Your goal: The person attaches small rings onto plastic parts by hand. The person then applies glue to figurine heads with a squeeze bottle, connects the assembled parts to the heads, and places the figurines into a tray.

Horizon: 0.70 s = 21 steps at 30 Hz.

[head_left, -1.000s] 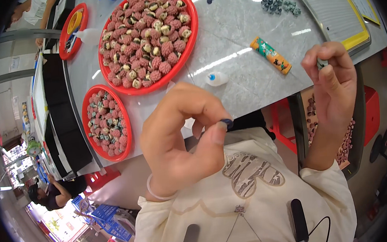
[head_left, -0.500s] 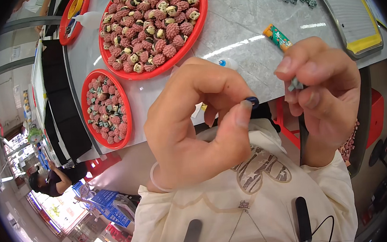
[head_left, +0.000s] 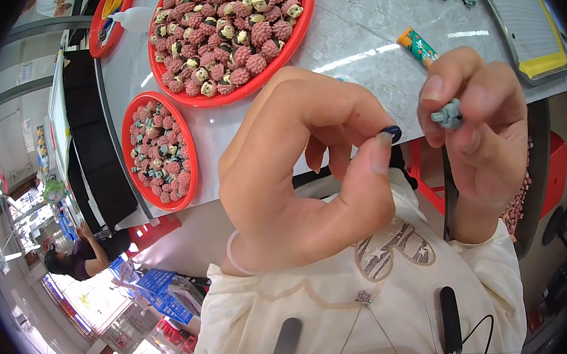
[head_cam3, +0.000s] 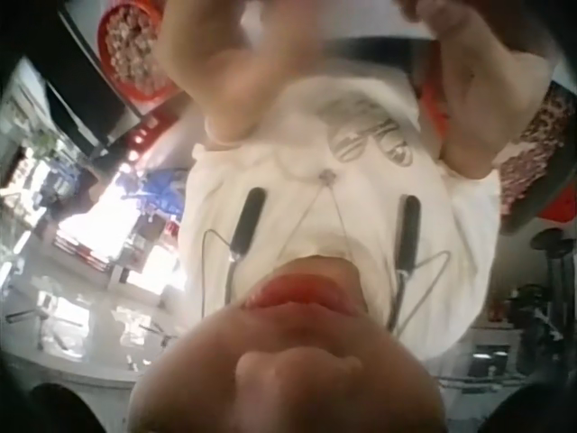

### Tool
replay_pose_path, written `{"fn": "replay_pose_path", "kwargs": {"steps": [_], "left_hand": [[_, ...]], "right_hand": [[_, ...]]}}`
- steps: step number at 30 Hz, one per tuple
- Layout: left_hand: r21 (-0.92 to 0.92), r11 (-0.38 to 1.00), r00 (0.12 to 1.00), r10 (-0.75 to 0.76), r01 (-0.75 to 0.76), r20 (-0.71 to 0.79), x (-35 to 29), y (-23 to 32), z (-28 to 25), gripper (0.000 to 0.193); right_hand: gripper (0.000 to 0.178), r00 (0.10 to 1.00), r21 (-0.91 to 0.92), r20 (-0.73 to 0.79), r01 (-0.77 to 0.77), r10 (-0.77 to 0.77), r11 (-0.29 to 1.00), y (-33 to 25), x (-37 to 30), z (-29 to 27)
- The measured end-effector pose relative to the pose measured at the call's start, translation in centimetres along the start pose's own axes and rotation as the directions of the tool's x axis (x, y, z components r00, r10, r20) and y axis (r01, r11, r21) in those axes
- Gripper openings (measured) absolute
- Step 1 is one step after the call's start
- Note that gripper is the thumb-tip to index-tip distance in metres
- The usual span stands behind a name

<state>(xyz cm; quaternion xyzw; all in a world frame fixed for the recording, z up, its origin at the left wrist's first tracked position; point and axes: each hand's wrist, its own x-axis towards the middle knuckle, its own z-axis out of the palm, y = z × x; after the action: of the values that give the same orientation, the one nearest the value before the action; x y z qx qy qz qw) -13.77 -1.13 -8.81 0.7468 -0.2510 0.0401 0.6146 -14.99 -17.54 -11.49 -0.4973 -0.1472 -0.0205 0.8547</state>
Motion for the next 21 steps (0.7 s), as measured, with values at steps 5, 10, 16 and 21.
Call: {"fn": "replay_pose_path", "kwargs": {"steps": [5, 10, 16, 21], "left_hand": [[0.014, 0.999, 0.999, 0.036, -0.036, 0.002, 0.1, -0.1, 0.0, 0.013], [0.124, 0.977, 0.985, 0.171, -0.172, 0.025, 0.3, -0.4, -0.2, 0.014], [0.273, 0.922, 0.961, 0.272, -0.275, 0.049, 0.4, -0.3, 0.2, 0.018], [0.21, 0.941, 0.962, 0.273, -0.265, -0.012, 0.1, -0.4, 0.5, 0.015]], "right_hand": [[0.016, 0.999, 0.001, 0.003, -0.046, 0.046, 0.999, -0.1, -0.1, -0.2], [0.018, 0.998, -0.129, 0.054, 0.024, -0.017, 0.991, -0.3, -0.2, 0.5], [0.017, 0.993, -0.214, -0.055, 0.086, -0.1, 0.973, 0.2, -0.4, 1.5], [0.017, 0.97, -0.291, -0.132, 0.157, -0.202, 0.944, 0.1, -0.3, 3.2]]}}
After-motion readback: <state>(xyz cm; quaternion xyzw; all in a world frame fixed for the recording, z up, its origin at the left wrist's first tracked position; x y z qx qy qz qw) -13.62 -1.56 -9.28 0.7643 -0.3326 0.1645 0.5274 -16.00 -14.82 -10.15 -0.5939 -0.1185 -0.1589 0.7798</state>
